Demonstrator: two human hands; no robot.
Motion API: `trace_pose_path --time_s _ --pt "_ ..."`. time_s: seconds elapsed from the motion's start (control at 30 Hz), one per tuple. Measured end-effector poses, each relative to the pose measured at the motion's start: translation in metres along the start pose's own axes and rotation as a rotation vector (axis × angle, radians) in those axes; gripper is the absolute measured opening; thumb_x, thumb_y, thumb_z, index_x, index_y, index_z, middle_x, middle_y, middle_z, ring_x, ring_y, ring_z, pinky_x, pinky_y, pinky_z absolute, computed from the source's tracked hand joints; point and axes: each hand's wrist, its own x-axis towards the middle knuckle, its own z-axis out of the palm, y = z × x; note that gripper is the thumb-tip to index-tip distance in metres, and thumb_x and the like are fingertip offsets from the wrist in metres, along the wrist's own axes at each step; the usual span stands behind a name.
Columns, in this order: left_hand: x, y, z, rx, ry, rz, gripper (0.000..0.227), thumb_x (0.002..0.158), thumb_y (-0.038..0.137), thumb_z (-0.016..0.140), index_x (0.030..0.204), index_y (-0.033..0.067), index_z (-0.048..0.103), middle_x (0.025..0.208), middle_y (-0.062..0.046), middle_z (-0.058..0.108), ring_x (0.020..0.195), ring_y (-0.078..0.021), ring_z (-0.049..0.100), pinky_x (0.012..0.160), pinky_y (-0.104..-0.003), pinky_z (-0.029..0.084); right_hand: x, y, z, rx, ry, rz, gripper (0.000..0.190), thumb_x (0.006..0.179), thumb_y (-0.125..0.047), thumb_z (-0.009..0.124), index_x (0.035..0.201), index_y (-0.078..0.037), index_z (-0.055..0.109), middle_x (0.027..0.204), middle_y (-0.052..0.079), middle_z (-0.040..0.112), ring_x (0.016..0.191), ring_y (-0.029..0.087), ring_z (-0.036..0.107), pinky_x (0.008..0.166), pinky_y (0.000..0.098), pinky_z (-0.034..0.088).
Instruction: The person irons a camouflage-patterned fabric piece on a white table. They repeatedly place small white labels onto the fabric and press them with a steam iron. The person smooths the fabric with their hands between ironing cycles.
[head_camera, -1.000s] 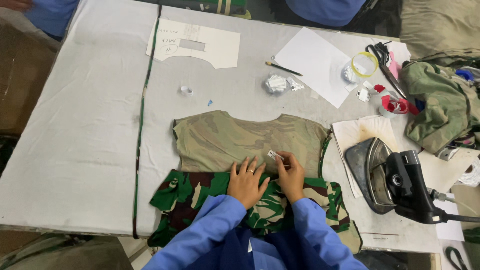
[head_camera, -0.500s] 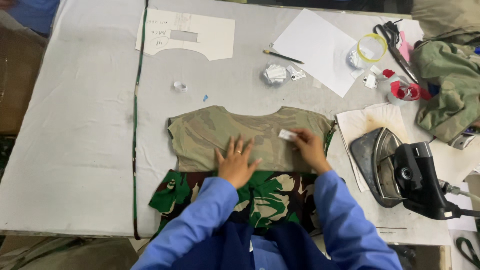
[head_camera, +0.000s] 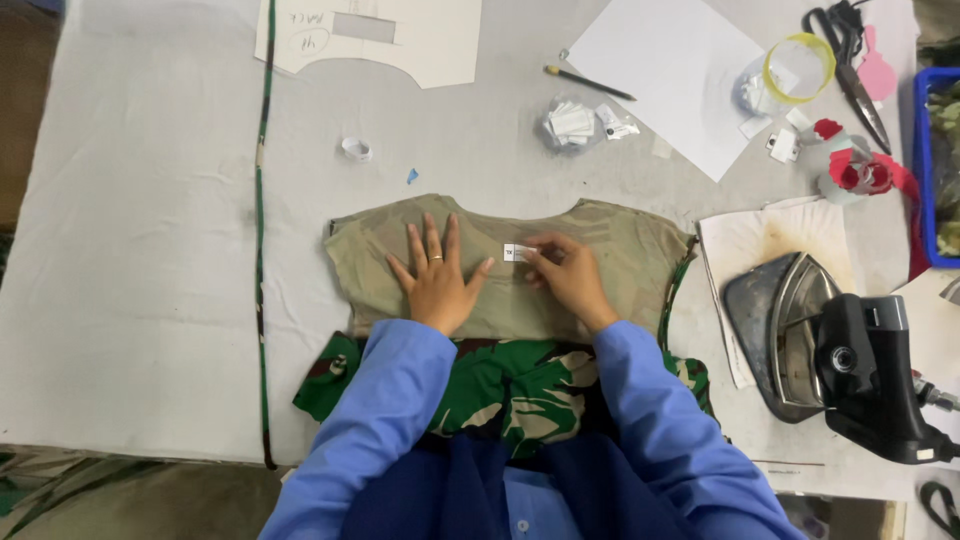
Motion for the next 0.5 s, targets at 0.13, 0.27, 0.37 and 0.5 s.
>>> trace_pose_path --time_s 0.13,0.27,0.37,0.5 --pt "0.001 -0.001 -0.005 -0.043 0.034 -0.014 0.08 0.097 0.06 0.039 0.157 0.0171 0.01 0.163 -0.018 0.005 0.15 -0.0398 0.004 0.108 -0.076 0.007 -0.004 -0.014 -0.002 -0.241 0.059 -0.046 0.022 0.085 -0.013 0.078 0.104 -0.005 0.07 0.089 0.015 0.069 0.076 0.027 0.071 0.063 0.0358 0.056" --pt "0.0 0.005 -0.009 -0.112 0.026 -0.025 0.088 0.09 0.063 0.048 0.156 0.0157 0.013 0.163 -0.018 0.005 0.15 -0.0401 0.003 0.105 -0.078 0.005 -0.003 -0.013 -0.005 -0.221 0.086 -0.029 0.024 0.08 -0.018 0.081 0.097 -0.005 0.07 0.082 0.015 0.07 0.069 0.027 0.068 0.061 0.0369 0.053" --pt "0.004 0.005 0.001 -0.216 0.139 0.01 0.084 0.086 0.061 0.059 0.148 0.0143 0.027 0.158 -0.015 0.016 0.147 -0.0383 0.012 0.106 -0.076 0.01 -0.002 -0.009 0.004 -0.117 0.099 -0.042 0.019 0.082 -0.016 0.08 0.094 -0.006 0.069 0.077 0.012 0.069 0.064 0.022 0.064 0.059 0.0335 0.051" --pt "0.022 0.002 0.033 -0.484 0.323 0.231 0.047 0.087 0.057 0.064 0.108 0.0149 0.065 0.128 -0.003 0.057 0.121 -0.031 0.053 0.092 -0.054 0.044 -0.009 -0.01 0.024 0.327 0.117 0.072 0.019 0.087 -0.014 0.076 0.095 -0.001 0.065 0.075 0.006 0.06 0.064 0.013 0.059 0.055 0.0246 0.046"
